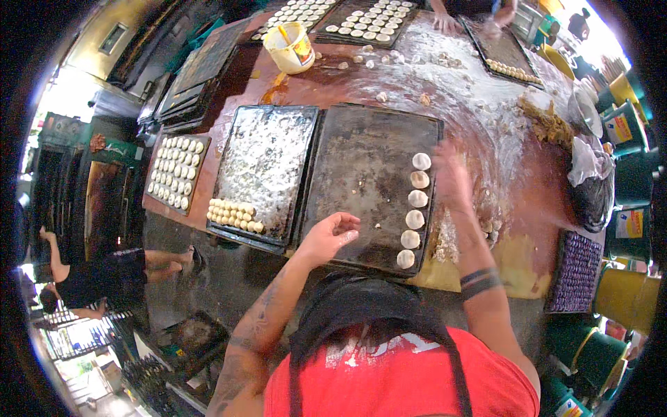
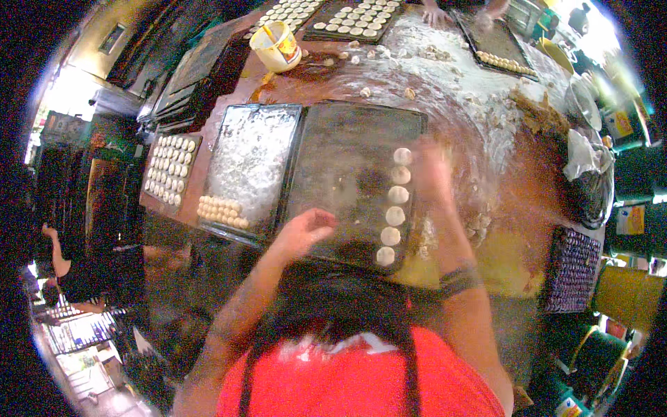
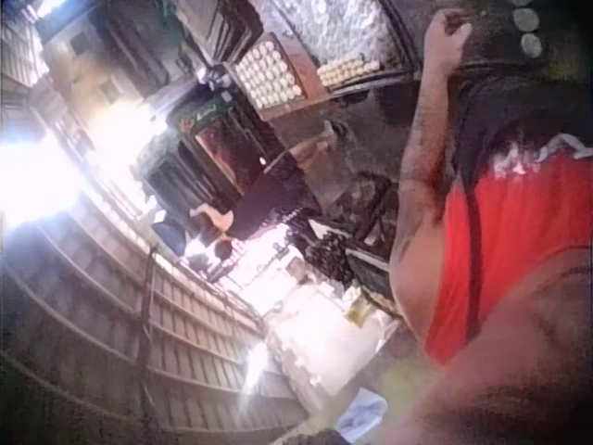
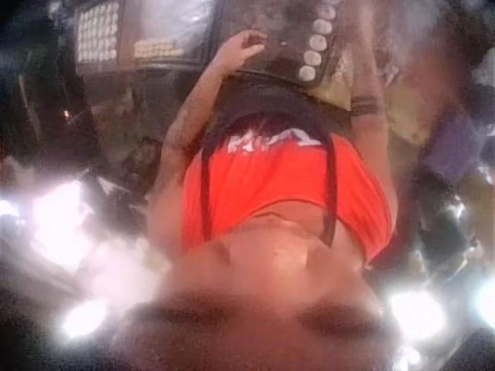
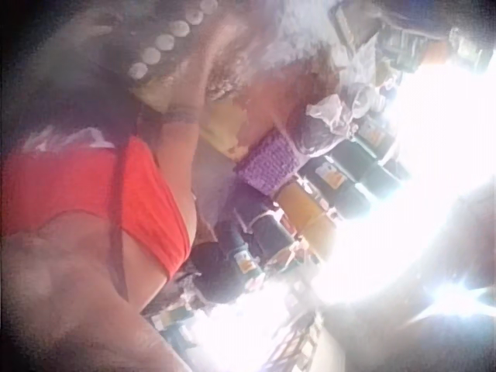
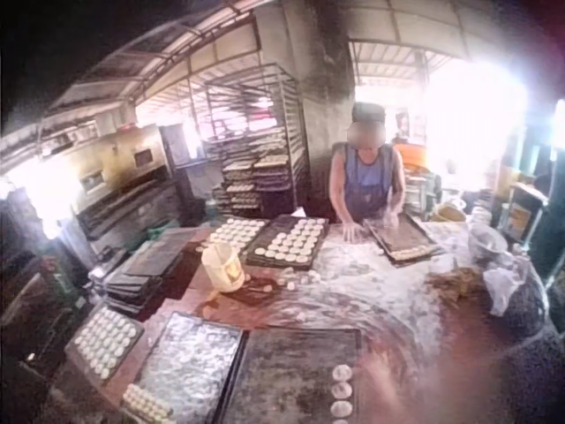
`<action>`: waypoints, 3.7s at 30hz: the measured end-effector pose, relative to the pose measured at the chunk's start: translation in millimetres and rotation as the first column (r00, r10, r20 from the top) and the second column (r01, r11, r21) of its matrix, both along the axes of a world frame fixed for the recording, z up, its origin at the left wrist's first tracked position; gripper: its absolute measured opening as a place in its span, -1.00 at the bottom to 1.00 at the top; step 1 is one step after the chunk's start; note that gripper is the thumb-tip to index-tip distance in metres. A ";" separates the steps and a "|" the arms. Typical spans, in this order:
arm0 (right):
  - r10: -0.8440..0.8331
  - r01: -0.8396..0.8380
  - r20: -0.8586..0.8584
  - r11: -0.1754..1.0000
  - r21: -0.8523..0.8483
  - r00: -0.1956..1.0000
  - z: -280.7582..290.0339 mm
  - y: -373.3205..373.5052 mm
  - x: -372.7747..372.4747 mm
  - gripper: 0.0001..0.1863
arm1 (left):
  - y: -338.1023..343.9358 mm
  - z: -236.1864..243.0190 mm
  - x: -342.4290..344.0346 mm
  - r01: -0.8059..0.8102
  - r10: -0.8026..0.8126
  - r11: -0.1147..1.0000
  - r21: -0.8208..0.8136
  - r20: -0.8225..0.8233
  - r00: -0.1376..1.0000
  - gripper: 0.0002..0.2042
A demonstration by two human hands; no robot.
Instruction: The person takes dough portions from a tray, shapes and fills them by hand, and places the filled dough balls onto baking sheets.
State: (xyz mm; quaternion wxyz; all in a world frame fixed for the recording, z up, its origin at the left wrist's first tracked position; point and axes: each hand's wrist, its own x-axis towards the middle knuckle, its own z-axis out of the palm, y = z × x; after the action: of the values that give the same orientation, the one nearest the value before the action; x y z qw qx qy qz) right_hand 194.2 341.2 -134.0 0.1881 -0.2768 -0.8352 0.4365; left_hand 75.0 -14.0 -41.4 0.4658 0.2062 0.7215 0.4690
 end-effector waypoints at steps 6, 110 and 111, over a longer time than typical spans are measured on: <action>-0.480 0.243 0.336 0.796 0.554 0.810 -19.0 47.8 180.8 -0.64 | -100.9 -40.4 -55.6 -0.226 0.161 0.971 -0.082 -0.476 0.864 -0.79; -0.469 0.469 -0.012 0.882 0.055 0.883 -36.6 13.5 213.4 -0.64 | -179.2 -71.2 -133.7 -0.227 -0.441 0.801 -0.554 -0.802 0.402 -0.77; -0.601 0.502 -0.241 0.784 -0.366 0.762 -30.8 16.4 209.7 -0.65 | -162.4 -66.0 -134.8 -0.212 -0.436 0.815 -0.540 -0.811 0.391 -0.77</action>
State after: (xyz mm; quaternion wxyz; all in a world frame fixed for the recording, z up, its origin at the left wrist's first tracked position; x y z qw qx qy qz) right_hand 403.9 357.6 -164.8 0.4112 -0.4553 -0.5983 0.5155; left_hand -59.8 -176.4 -107.3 0.0631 0.3314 0.9414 0.0058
